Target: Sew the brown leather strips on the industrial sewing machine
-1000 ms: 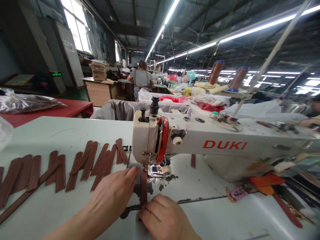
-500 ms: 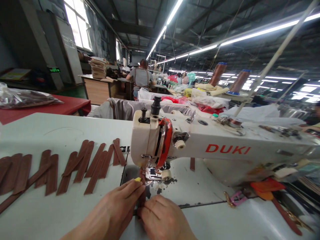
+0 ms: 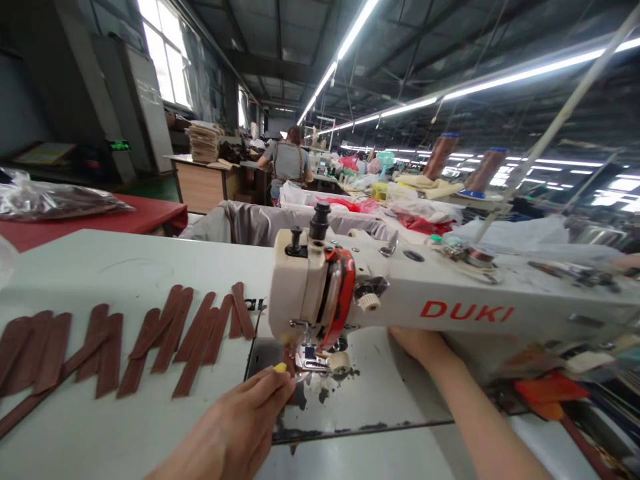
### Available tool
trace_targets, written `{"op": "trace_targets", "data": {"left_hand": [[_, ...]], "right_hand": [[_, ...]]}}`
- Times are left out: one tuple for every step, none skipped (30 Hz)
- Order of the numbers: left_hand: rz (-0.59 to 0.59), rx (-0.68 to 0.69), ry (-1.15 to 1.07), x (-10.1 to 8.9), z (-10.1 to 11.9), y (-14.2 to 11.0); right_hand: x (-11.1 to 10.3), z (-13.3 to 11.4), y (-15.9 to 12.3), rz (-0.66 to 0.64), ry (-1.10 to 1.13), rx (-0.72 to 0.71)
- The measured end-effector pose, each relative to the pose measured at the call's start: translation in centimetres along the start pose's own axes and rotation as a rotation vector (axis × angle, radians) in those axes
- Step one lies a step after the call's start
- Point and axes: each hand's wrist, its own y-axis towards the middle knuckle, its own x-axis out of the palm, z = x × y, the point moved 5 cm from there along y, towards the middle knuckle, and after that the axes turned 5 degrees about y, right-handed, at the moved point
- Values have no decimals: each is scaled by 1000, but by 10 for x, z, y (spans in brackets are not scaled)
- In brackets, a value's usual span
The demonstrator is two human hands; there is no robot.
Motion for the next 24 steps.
{"op": "trace_targets", "data": {"left_hand": [[-6, 3, 3, 0, 0, 0], [-6, 6, 0, 0, 1, 0], [-4, 5, -8, 0, 1, 0], [3, 5, -17, -1, 1, 0], [12, 7, -21, -2, 1, 0], [25, 12, -20, -2, 2, 0], [40, 20, -17, -3, 3, 1], [54, 24, -15, -4, 3, 1], [60, 26, -18, -4, 4, 0], [66, 22, -26, -3, 4, 0], [67, 12, -40, -3, 4, -1], [69, 0, -56, -2, 4, -2], [73, -13, -75, -2, 3, -3], [77, -28, -98, -3, 0, -4], [75, -44, -126, -4, -3, -4], [67, -72, -153, -5, -9, -3], [64, -112, -168, -6, -16, 0], [52, -155, -163, -7, -24, 4], [38, -192, -140, -7, -33, 9], [30, -220, -106, -7, -41, 15], [2, -215, -71, -5, -46, 22], [-13, -194, -52, -3, -51, 29], [-42, -155, -44, 1, -53, 35], [-69, -112, -47, 4, -55, 40]], "right_hand": [[2, 1, -1, -10, 3, 4], [4, 1, -3, -24, 5, 7], [4, 0, -6, -39, 5, 12], [4, -1, -9, -53, 1, 19], [3, -3, -12, -65, -7, 29], [2, -4, -16, -77, -17, 42], [1, -7, -20, -92, -27, 54], [0, -9, -23, -108, -34, 63], [-2, -13, -27, -126, -36, 67], [-4, -17, -30, -143, -35, 66], [-6, -21, -33, -156, -31, 62], [-10, -26, -36, -164, -25, 54], [-16, -32, -39, -164, -13, 41], [-23, -38, -42, -152, 9, 26], [-31, -45, -46, -130, 43, 5], [-41, -53, -52, -106, 87, -29], [-50, -62, -59, -86, 139, -75], [-57, -73, -68, -75, 193, -131], [-62, -86, -77, -73, 247, -195], [-64, -99, -88, -87, 304, -266], [-62, -114, -98, -109, 362, -341], [-56, -128, -108, -132, 416, -406], [-46, -141, -116, -161, 465, -468], [-33, -153, -122, -178, 485, -512]]}}
